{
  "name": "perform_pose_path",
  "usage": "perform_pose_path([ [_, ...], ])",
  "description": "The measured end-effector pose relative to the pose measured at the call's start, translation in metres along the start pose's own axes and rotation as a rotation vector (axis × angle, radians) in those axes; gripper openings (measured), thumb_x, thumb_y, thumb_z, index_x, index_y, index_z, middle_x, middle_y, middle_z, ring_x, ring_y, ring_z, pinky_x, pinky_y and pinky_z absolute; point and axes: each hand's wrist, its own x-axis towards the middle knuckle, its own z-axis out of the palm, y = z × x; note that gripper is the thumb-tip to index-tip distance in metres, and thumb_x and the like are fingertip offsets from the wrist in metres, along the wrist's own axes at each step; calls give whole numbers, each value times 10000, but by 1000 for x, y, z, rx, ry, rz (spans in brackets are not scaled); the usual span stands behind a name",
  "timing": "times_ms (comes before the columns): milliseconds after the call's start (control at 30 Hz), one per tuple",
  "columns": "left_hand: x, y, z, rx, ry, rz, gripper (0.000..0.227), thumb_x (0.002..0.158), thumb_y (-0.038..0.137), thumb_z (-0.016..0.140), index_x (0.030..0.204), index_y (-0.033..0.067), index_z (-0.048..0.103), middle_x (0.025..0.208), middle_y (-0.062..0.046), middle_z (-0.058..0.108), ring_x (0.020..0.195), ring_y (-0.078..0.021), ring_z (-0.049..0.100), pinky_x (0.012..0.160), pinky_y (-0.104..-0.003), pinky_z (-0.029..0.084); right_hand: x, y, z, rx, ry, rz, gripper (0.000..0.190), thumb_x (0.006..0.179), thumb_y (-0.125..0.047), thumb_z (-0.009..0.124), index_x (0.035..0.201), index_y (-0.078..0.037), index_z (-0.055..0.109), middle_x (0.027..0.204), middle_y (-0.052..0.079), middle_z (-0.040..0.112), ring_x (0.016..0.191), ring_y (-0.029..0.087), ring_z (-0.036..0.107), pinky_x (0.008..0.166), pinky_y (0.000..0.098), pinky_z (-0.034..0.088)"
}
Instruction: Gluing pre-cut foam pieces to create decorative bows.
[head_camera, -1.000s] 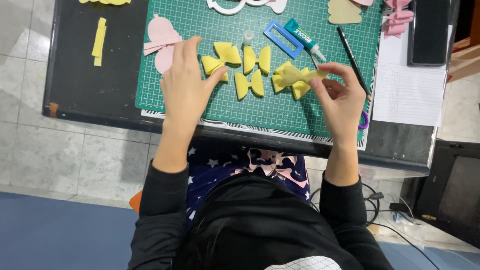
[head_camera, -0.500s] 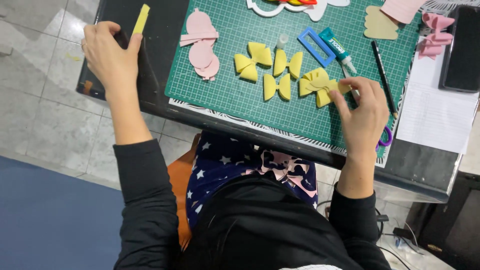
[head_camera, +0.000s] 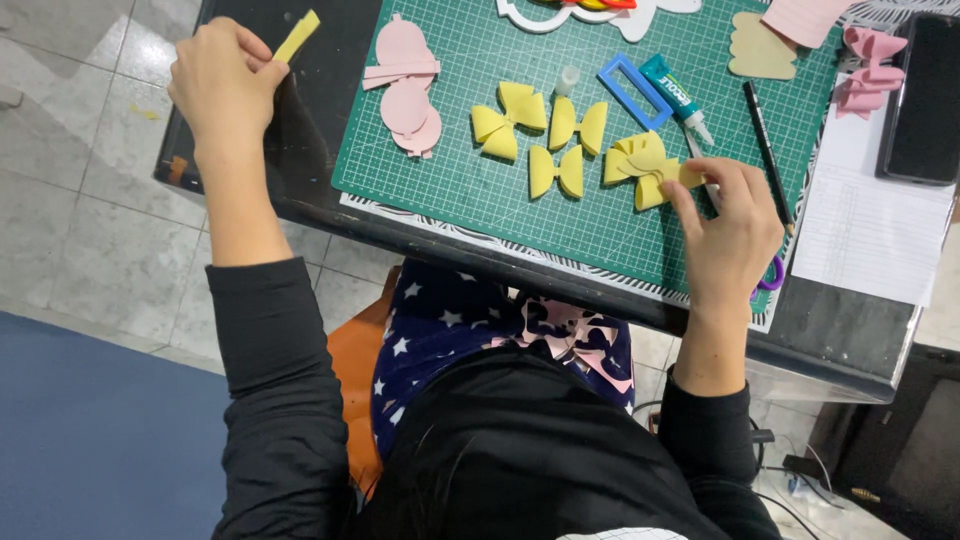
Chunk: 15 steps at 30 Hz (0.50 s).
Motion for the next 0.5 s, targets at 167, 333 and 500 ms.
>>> perform_pose_path([
  [167, 12, 75, -46, -377, 14, 127, 176, 847, 51, 901, 926, 82, 747, 797, 11, 754, 630, -105, 679, 583, -274, 539, 0, 1, 0, -33, 12, -9, 257, 853, -99, 947, 1014, -49, 753, 1029, 64, 723, 856, 195, 638, 748, 317, 503],
  [333, 33, 141, -20, -720, -79, 273, 112, 883, 20, 822, 986, -19, 801, 824, -99, 782, 647, -142, 721, 564, -234, 576, 0, 1, 1, -46, 12, 3, 261, 850, -112, 946, 1007, -57, 745, 1041, 62, 710, 895, 192, 635, 789, 313, 519],
  [500, 40, 172, 16, -864, -313, 373, 111, 853, 29, 814, 948, 37, 758, 851, -69, 753, 727, -132, 705, 642, -235, 583, -2, 5, 4, 27, 16, 4, 308, 841, -74, 948, 1044, -29, 720, 1000, 70, 703, 822, 175, 657, 695, 293, 486],
])
